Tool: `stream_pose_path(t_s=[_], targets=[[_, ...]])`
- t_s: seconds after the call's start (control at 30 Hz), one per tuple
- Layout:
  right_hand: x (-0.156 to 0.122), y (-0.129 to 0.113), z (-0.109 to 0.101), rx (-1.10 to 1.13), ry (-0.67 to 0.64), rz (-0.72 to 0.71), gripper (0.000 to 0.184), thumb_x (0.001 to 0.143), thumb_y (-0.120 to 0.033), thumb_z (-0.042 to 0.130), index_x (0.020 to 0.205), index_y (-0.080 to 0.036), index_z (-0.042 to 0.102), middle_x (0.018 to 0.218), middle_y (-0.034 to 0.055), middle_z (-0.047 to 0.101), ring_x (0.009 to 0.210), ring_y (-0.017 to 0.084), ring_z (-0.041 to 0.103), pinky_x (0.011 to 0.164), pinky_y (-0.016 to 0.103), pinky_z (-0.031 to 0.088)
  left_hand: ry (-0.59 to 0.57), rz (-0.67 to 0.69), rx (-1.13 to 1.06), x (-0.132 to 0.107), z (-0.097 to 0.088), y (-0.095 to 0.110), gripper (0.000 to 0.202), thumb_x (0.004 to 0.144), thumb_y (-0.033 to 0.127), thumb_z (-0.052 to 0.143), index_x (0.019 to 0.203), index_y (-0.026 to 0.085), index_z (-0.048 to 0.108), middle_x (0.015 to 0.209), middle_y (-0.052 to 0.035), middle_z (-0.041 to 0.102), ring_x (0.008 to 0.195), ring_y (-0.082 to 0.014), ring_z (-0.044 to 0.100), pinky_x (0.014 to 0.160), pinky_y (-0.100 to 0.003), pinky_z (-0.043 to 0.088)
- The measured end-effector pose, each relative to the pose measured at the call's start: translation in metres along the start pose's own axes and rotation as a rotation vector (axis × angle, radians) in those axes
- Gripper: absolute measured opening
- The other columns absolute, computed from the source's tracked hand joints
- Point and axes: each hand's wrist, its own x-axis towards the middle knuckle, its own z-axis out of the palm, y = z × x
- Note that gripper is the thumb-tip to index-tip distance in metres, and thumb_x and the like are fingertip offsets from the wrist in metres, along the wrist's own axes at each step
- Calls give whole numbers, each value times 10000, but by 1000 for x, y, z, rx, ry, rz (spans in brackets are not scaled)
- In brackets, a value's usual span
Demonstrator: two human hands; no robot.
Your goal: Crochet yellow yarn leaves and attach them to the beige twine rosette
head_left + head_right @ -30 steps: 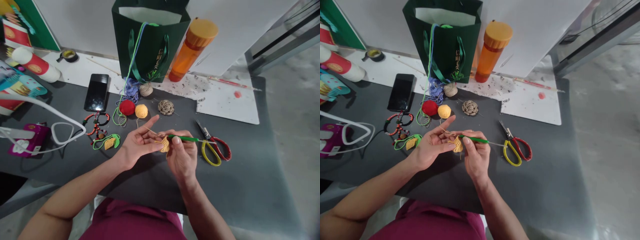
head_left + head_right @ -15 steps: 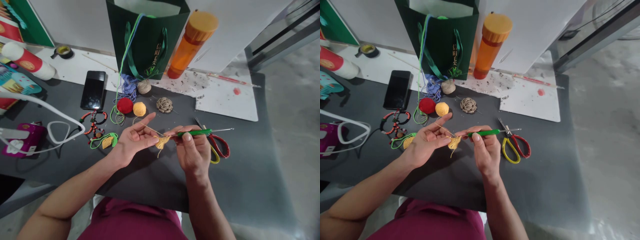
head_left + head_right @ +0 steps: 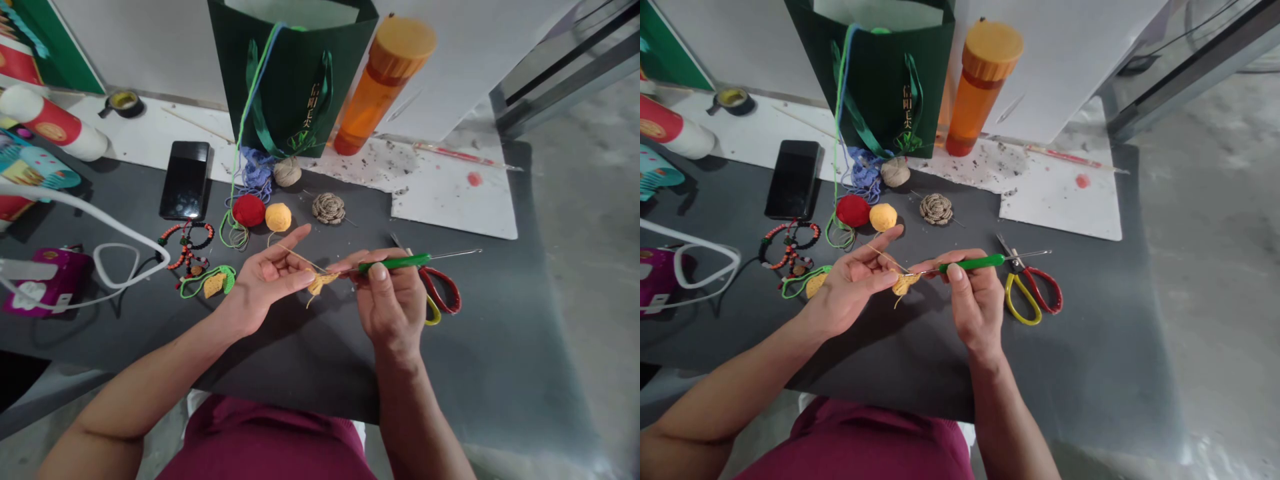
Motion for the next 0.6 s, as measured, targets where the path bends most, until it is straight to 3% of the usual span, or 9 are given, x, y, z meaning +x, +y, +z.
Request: stream_pose_path(t_s=[0.6], targets=[[-1, 0, 3, 18, -6, 7, 157, 975, -455, 632, 961, -299, 623, 806, 2, 785, 819, 218, 749, 708, 371, 530, -19, -24, -17, 0, -1, -1, 764, 693, 144, 876, 1412, 237, 634, 775, 24, 713, 753, -122, 635, 788, -296, 502]])
